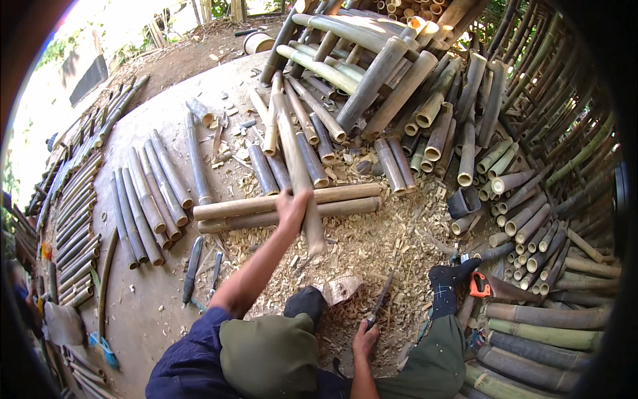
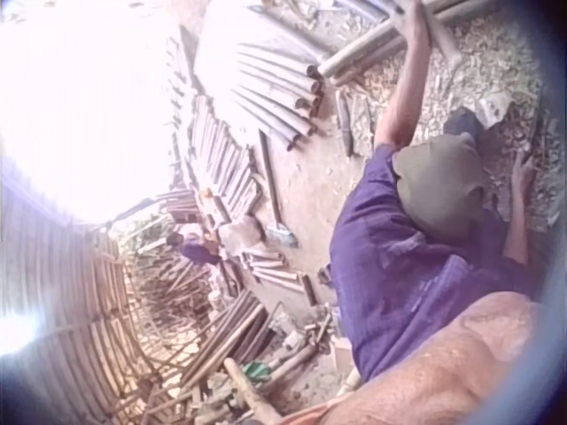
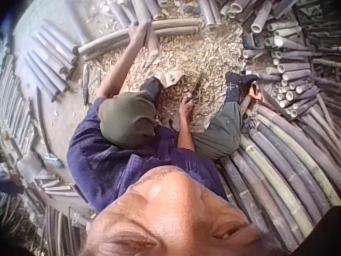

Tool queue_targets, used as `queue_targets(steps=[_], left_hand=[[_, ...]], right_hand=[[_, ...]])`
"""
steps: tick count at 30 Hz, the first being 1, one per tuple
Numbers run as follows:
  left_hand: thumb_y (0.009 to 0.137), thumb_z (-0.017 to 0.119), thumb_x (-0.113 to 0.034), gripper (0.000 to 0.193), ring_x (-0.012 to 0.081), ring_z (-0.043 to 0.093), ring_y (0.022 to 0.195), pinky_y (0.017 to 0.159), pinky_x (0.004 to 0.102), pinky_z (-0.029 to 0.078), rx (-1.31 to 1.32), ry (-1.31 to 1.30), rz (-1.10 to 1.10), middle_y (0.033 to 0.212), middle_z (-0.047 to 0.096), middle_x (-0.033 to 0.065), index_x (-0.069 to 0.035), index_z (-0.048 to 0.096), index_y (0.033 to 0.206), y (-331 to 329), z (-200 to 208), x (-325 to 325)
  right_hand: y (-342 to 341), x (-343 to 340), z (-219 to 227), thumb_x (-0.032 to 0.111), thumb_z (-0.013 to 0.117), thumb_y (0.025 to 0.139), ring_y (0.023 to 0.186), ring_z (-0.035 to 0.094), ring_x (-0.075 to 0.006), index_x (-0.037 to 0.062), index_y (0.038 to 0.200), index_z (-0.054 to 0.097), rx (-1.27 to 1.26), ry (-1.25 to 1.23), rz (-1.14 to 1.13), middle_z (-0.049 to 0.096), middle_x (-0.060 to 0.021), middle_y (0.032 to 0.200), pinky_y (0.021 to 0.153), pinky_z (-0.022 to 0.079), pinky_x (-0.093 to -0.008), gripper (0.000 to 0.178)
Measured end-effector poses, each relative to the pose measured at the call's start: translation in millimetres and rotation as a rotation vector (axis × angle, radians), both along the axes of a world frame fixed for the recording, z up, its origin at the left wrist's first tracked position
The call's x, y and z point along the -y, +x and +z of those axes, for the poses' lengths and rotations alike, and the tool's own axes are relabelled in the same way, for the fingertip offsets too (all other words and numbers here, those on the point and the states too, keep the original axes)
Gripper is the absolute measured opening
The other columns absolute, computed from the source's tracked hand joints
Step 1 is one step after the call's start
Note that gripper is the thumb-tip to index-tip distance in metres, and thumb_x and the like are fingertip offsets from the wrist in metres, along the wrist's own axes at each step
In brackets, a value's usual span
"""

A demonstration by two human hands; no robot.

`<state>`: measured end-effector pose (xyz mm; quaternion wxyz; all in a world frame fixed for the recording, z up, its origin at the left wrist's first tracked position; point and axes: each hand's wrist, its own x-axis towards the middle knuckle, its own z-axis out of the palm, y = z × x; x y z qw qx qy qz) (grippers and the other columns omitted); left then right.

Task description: The person sits on the ground and uses a knife to shave the end of a bamboo pole, creating a tapered point. They repeatedly rotate the pole and scrape the surface to remove the outer layer, producing wood shavings.

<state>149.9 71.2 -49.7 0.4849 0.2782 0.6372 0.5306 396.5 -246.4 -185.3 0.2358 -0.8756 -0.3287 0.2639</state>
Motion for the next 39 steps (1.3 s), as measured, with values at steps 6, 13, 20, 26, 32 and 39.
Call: queue_targets(steps=[6, 13, 20, 26, 32, 39], left_hand=[[0.083, 0.085, -0.034, 0.086, 0.0355, 0.050, 0.136, 0.115, 0.0542, 0.044, -0.433, 0.256, 0.000, 0.154, 0.043, 0.0242, -0.006, 0.043, 0.152, -64, 25, -128], [0.093, 0.077, -0.022, 0.023, 0.0193, 0.068, 0.069, 0.062, 0.0387, 0.058, -0.548, 0.217, -0.469, 0.092, 0.075, 0.0137, 0.000, 0.071, 0.097, -1, -31, 67], [0.084, 0.080, -0.015, 0.038, 0.0313, 0.066, 0.095, 0.082, 0.0431, 0.055, -0.657, 0.314, -0.514, 0.107, 0.066, 0.0158, -0.003, 0.065, 0.116, -14, -75, 177], [0.080, 0.074, -0.002, 0.057, 0.0350, 0.052, 0.127, 0.105, 0.0502, 0.047, -1.327, 0.379, -0.282, 0.133, 0.058, 0.0199, -0.004, 0.054, 0.134, -60, -87, 56], [0.068, 0.070, -0.002, 0.067, 0.0371, 0.057, 0.122, 0.109, 0.0564, 0.040, -1.496, -0.149, -0.510, 0.124, 0.064, 0.0192, -0.003, 0.050, 0.132, -128, -72, -42], [0.059, 0.081, -0.017, 0.059, 0.0344, 0.058, 0.119, 0.107, 0.0544, 0.038, -1.492, 0.207, -0.578, 0.115, 0.065, 0.0120, -0.009, 0.063, 0.114, -137, -39, -19]], right_hand=[[-20, -9, 10, 0.041, 0.061, 0.100, 0.093, 0.065, -0.0488, -0.0060, 0.109, 0.064, 0.031, -0.023, 0.046, 0.068, -0.0288, 0.101, 0.081, 0.050, -0.0552, 0.048], [-14, -6, 13, 0.040, 0.062, 0.100, 0.092, 0.065, -0.0478, -0.0058, 0.107, 0.064, 0.040, -0.060, -0.018, 0.067, -0.0274, 0.098, 0.079, 0.049, -0.0545, 0.047], [-4, 0, -30, 0.041, 0.062, 0.099, 0.090, 0.064, -0.0472, -0.0054, 0.106, 0.062, -0.003, 0.123, 0.004, 0.065, -0.0276, 0.094, 0.078, 0.048, -0.0543, 0.047], [-6, -5, -9, 0.044, 0.061, 0.099, 0.095, 0.064, -0.0495, -0.0037, 0.111, 0.064, 0.028, 0.006, 0.002, 0.067, -0.0291, 0.100, 0.083, 0.048, -0.0568, 0.049], [-11, -5, -7, 0.045, 0.061, 0.098, 0.091, 0.066, -0.0484, -0.0037, 0.104, 0.064, 0.043, 0.011, -0.029, 0.068, -0.0278, 0.097, 0.079, 0.049, -0.0564, 0.050], [-4, -3, -15, 0.042, 0.062, 0.099, 0.090, 0.066, -0.0472, -0.0036, 0.109, 0.067, 0.062, -0.018, -0.016, 0.068, -0.0276, 0.096, 0.079, 0.049, -0.0547, 0.047]])
